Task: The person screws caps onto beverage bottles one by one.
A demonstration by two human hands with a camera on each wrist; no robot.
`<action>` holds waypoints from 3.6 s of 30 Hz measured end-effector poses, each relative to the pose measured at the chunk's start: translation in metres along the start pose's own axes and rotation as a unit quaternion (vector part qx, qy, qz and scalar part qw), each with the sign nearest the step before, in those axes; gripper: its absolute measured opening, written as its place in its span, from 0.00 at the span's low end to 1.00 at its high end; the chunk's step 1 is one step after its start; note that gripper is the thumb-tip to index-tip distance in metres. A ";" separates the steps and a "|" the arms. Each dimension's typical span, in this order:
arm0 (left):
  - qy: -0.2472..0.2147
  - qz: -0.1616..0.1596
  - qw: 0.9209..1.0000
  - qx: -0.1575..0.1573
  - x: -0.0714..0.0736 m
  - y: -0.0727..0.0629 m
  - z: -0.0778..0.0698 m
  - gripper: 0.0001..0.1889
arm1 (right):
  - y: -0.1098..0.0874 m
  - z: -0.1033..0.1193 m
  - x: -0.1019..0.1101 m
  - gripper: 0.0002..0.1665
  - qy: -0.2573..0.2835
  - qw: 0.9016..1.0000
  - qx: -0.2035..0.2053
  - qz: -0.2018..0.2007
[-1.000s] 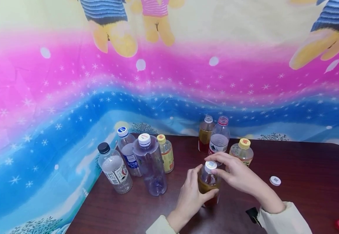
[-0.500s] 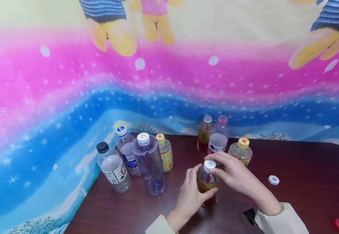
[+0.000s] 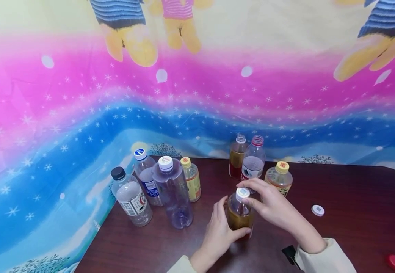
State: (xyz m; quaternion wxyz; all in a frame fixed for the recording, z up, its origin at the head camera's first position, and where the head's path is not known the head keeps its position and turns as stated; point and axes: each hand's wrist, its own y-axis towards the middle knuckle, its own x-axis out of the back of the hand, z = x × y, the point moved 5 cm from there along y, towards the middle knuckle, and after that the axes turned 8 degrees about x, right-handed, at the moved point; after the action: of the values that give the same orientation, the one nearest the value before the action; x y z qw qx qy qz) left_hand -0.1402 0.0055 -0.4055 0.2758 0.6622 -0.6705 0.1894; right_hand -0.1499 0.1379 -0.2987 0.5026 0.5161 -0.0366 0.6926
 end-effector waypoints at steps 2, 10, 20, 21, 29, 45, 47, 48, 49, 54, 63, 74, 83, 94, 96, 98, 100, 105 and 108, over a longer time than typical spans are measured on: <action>0.002 0.005 1.000 -0.007 -0.001 0.000 0.002 0.45 | 0.000 -0.001 0.000 0.17 0.002 1.000 -0.003 0.001; -0.013 0.014 1.000 -0.018 -0.002 0.006 0.005 0.39 | -0.001 -0.004 0.001 0.19 0.000 1.000 -0.003 -0.010; -0.036 -0.064 0.997 0.012 0.011 0.037 0.004 0.39 | -0.028 -0.045 0.057 0.19 -0.050 0.979 -0.110 -0.166; -0.043 -0.074 0.996 0.016 0.012 0.041 0.006 0.39 | -0.034 -0.053 0.066 0.19 -0.062 0.972 -0.134 -0.182; -0.076 -0.148 0.986 0.034 0.019 0.075 0.015 0.39 | -0.086 -0.121 0.099 0.18 -0.140 0.945 -0.250 -0.156; -0.071 -0.172 0.979 0.082 0.014 0.125 0.014 0.38 | -0.128 -0.188 0.053 0.26 -0.095 0.938 -0.317 0.107; -0.064 -0.184 0.977 0.085 0.014 0.128 0.018 0.38 | -0.129 -0.190 0.050 0.25 -0.092 0.939 -0.313 0.109; -0.062 -0.191 0.976 0.086 0.014 0.129 0.020 0.38 | -0.129 -0.190 0.049 0.25 -0.093 0.940 -0.310 0.108; -0.062 -0.196 0.975 0.088 0.014 0.130 0.021 0.38 | -0.129 -0.191 0.048 0.24 -0.094 0.941 -0.308 0.106; -0.074 -0.210 0.970 0.096 0.014 0.134 0.028 0.39 | -0.131 -0.194 0.044 0.23 -0.086 0.936 -0.321 0.112; -0.077 -0.216 0.968 0.104 0.013 0.142 0.032 0.41 | -0.135 -0.201 0.036 0.22 -0.062 0.923 -0.357 0.133; -0.074 -0.219 0.967 0.111 0.009 0.144 0.024 0.48 | -0.139 -0.204 0.033 0.20 -0.042 0.920 -0.362 0.146; -0.061 -0.332 0.937 -0.083 0.012 0.122 -0.007 0.37 | -0.142 -0.205 0.032 0.20 -0.034 0.912 -0.380 0.150; -0.018 -0.226 0.953 -0.201 0.011 0.145 -0.057 0.16 | -0.145 -0.205 0.037 0.20 -0.038 0.913 -0.380 0.143; -0.018 -0.189 0.968 -0.163 0.009 0.155 -0.060 0.18 | -0.146 -0.207 0.038 0.21 -0.038 0.913 -0.382 0.141; -0.020 -0.156 0.979 -0.127 0.008 0.164 -0.062 0.19 | -0.147 -0.208 0.038 0.22 -0.037 0.914 -0.380 0.138; -0.027 -0.128 0.987 -0.093 0.007 0.171 -0.064 0.21 | -0.148 -0.209 0.038 0.22 -0.038 0.915 -0.378 0.135; -0.016 -0.073 0.997 -0.023 0.001 0.184 -0.064 0.26 | -0.149 -0.207 0.037 0.22 -0.034 0.914 -0.384 0.125; 0.006 -0.059 0.998 0.003 -0.002 0.189 -0.062 0.27 | -0.147 -0.205 0.036 0.22 -0.030 0.913 -0.387 0.121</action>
State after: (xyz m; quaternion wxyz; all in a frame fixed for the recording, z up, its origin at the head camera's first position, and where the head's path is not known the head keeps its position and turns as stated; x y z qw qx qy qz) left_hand -0.3209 0.0550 -0.3377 0.2887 0.7005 -0.6275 0.1792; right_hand -0.1795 0.3506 -0.4358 0.5739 0.2933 -0.3797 0.6636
